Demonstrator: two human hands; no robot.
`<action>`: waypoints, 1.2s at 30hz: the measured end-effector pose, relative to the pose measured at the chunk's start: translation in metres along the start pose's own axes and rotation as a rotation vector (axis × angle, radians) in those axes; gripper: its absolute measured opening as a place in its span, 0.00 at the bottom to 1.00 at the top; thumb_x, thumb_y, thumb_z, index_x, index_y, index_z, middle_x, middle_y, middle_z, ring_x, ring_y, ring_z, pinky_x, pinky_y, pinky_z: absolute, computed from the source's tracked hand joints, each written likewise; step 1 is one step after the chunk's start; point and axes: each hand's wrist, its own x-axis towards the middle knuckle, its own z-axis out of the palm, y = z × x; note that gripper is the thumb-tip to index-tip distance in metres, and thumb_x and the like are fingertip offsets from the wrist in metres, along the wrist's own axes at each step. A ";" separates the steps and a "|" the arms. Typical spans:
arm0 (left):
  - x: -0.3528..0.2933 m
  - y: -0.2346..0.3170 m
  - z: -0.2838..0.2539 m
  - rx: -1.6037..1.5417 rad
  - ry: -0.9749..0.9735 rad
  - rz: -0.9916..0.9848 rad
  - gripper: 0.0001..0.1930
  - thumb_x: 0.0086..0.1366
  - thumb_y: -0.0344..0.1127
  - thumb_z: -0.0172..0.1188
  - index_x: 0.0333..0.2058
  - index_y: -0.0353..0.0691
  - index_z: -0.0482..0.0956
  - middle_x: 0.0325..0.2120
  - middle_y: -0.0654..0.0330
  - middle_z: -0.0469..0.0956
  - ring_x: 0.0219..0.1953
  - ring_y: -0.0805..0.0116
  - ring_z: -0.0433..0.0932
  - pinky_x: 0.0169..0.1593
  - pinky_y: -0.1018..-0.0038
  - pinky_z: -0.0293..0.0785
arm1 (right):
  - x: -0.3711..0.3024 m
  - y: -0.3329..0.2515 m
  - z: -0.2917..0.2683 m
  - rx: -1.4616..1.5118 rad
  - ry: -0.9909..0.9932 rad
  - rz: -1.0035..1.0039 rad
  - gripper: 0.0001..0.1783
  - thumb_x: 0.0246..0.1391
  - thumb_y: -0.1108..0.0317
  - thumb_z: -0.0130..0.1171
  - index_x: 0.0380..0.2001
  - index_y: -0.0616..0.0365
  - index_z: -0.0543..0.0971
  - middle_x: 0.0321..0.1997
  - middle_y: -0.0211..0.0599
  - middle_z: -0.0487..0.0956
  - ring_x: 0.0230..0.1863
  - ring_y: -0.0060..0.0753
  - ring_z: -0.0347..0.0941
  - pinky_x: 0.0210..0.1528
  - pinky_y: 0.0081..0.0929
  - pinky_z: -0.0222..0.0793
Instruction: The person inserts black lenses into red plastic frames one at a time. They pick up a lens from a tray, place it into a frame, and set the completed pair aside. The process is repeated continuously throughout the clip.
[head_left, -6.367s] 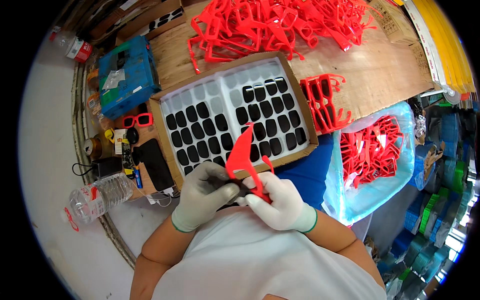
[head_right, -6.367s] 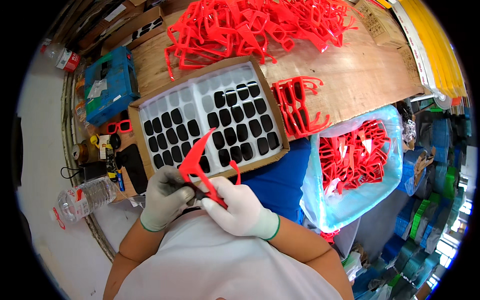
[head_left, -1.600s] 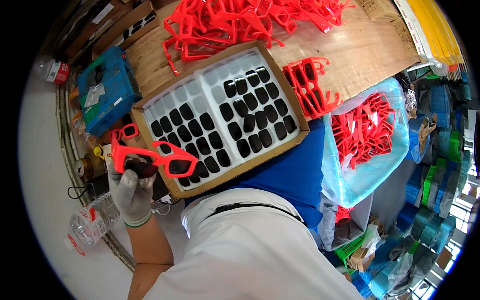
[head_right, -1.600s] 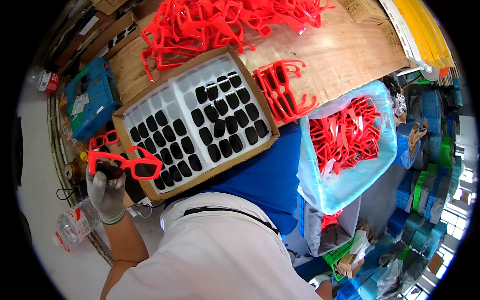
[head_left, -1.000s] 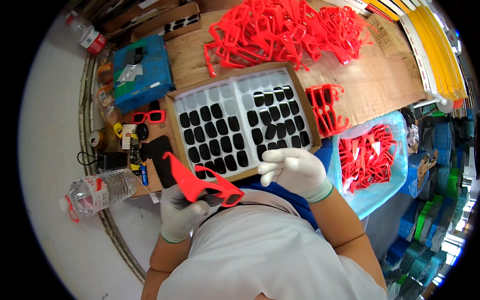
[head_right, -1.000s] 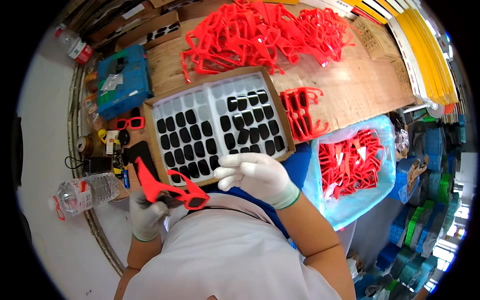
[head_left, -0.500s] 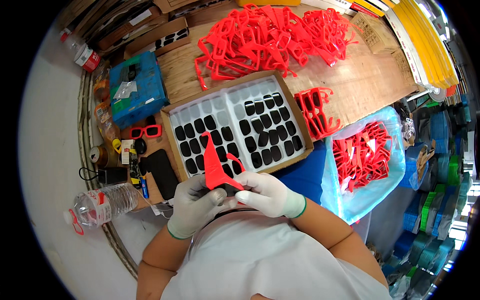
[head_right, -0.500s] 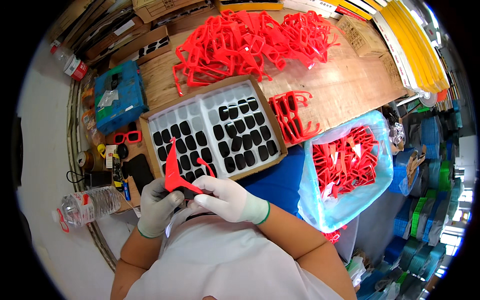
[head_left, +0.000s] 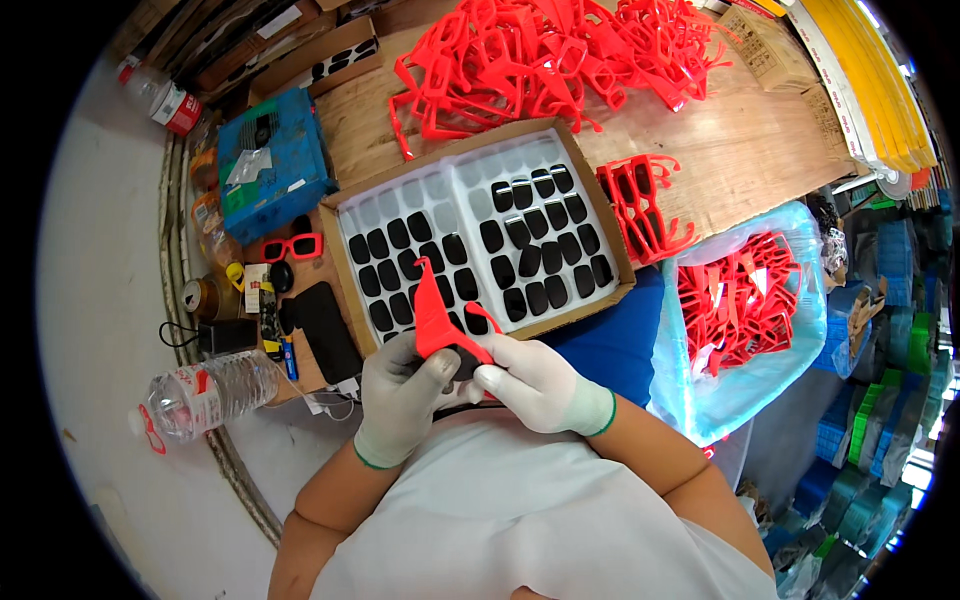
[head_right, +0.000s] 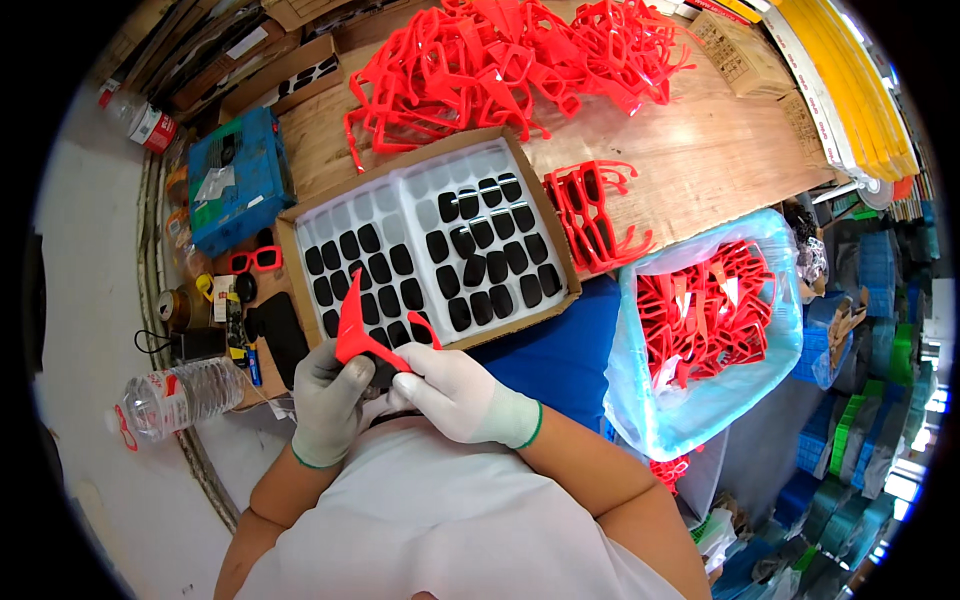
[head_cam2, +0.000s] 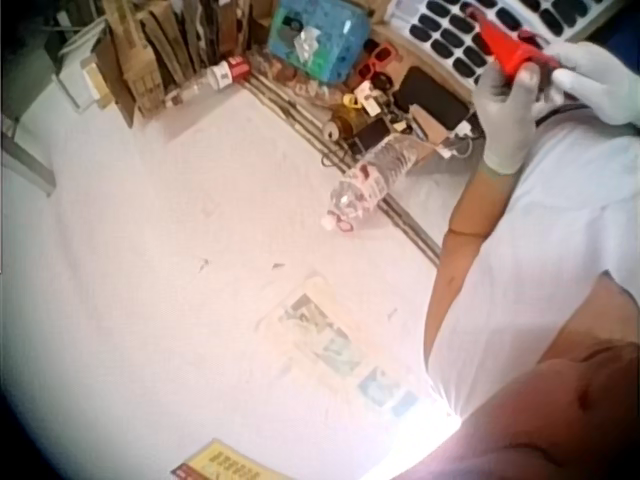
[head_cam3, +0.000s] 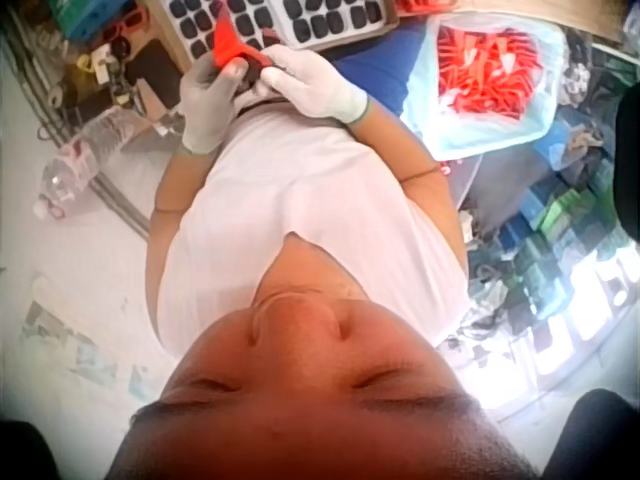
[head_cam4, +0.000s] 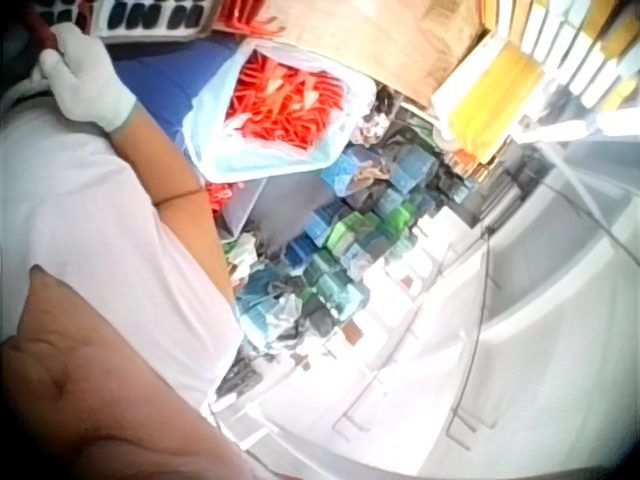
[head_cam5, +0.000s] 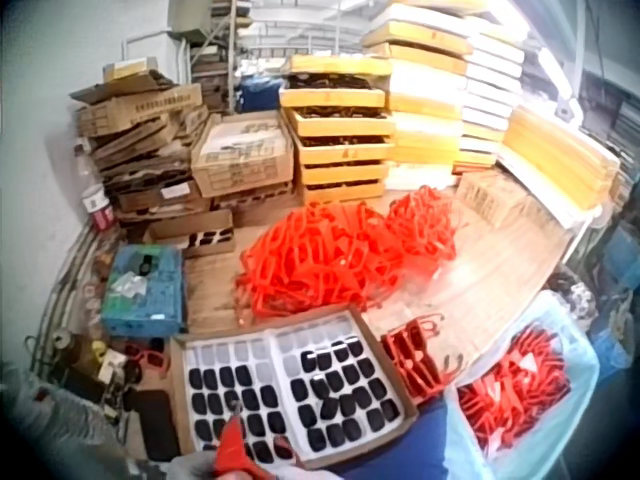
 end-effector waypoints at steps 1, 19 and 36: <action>0.003 -0.004 -0.003 0.036 -0.022 0.006 0.08 0.67 0.32 0.59 0.39 0.32 0.80 0.32 0.60 0.82 0.30 0.77 0.77 0.35 0.79 0.74 | -0.001 0.000 -0.001 -0.014 0.007 0.004 0.12 0.68 0.68 0.45 0.43 0.66 0.73 0.29 0.35 0.78 0.32 0.30 0.74 0.42 0.28 0.72; -0.001 -0.007 -0.024 -0.109 -0.184 -0.051 0.11 0.65 0.28 0.60 0.44 0.29 0.80 0.34 0.60 0.81 0.32 0.76 0.75 0.38 0.76 0.74 | -0.003 0.002 0.002 0.082 -0.018 0.087 0.15 0.69 0.67 0.45 0.50 0.67 0.74 0.31 0.33 0.79 0.35 0.26 0.74 0.46 0.25 0.71; -0.001 -0.015 -0.032 -0.050 -0.068 -0.029 0.12 0.68 0.31 0.58 0.45 0.30 0.79 0.33 0.63 0.79 0.34 0.79 0.72 0.39 0.78 0.71 | 0.012 0.003 0.012 -0.075 0.000 0.045 0.12 0.70 0.67 0.43 0.40 0.65 0.73 0.27 0.33 0.77 0.31 0.27 0.74 0.41 0.27 0.72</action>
